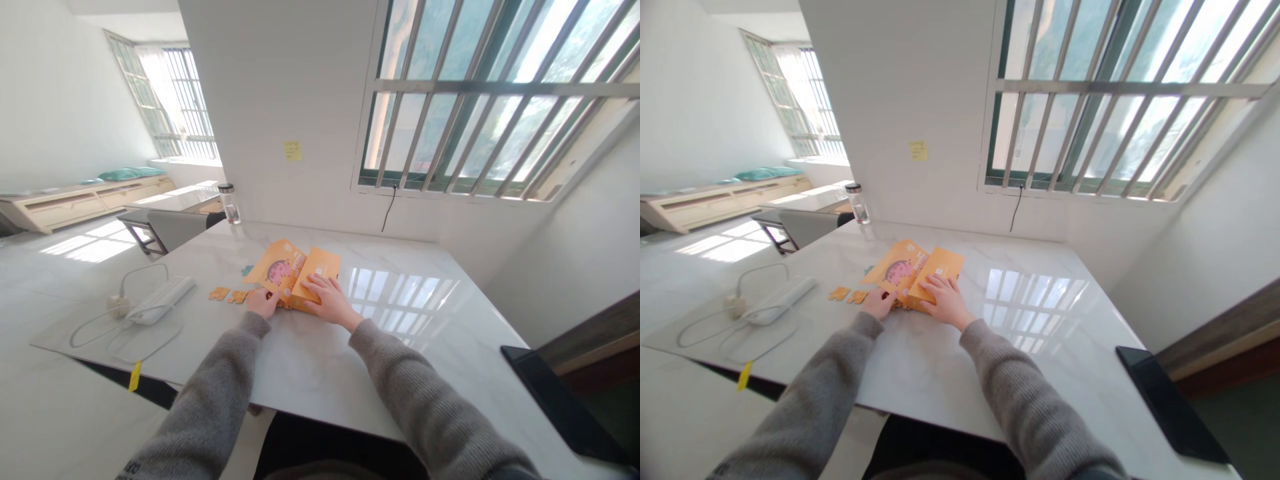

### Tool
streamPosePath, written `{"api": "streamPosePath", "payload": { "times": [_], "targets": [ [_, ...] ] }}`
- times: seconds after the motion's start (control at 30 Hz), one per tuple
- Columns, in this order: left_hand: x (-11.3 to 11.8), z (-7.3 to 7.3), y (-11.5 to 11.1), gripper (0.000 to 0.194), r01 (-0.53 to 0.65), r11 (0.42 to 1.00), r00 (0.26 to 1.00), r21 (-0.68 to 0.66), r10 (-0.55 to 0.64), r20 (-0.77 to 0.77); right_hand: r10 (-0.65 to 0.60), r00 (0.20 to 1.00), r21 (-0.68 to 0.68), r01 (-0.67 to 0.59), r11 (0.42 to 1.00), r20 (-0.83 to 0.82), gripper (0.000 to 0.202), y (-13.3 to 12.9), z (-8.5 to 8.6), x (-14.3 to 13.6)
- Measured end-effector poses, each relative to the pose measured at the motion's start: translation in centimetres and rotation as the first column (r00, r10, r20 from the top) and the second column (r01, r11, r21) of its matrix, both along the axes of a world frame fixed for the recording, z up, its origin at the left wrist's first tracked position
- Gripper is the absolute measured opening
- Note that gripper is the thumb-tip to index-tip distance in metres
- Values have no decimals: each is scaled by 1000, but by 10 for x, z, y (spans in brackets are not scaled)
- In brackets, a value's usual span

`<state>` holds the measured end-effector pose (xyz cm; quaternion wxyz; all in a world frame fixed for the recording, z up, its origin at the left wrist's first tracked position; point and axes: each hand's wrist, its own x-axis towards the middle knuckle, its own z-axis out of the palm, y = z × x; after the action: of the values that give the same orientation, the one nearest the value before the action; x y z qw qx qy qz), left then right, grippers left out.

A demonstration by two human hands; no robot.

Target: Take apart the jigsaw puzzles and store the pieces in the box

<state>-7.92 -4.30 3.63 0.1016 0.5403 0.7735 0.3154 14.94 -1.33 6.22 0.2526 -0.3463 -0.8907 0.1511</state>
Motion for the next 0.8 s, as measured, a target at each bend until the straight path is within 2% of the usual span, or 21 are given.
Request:
{"api": "streamPosePath", "payload": {
  "times": [0.1, 0.2, 0.3, 0.4, 0.53, 0.67, 0.8],
  "targets": [
    [0, 2, 0, 32, 11, 999, 998, 35, -13, 64, -20, 998, -38, 18, 999, -52, 47, -1, -1, 1],
    [5, 5, 0, 34, 40, 993, 989, 109, -55, 140, -154, 971, -116, 135, 984, -182, 43, 2, -5, 7],
    [19, 8, 2, 35, 78, 988, 970, 137, -107, 217, -293, 880, -233, 216, 948, -374, 48, 7, -12, 20],
    [39, 10, 4, 37, 103, 986, 971, 130, -128, 201, -316, 795, -287, 187, 939, -517, 51, 10, -15, 37],
    [64, 18, 5, 43, 111, 983, 988, 146, -125, 95, -296, 738, -233, 191, 954, -607, 45, 10, -5, 55],
    [83, 29, 4, 42, 177, 976, 966, 127, -197, 167, -321, 721, -242, 215, 946, -614, 38, 10, 10, 73],
    [100, 31, 7, 42, 242, 965, 939, 104, -260, 225, -332, 708, -262, 211, 942, -623, 34, 7, 18, 93]
  ]
}}
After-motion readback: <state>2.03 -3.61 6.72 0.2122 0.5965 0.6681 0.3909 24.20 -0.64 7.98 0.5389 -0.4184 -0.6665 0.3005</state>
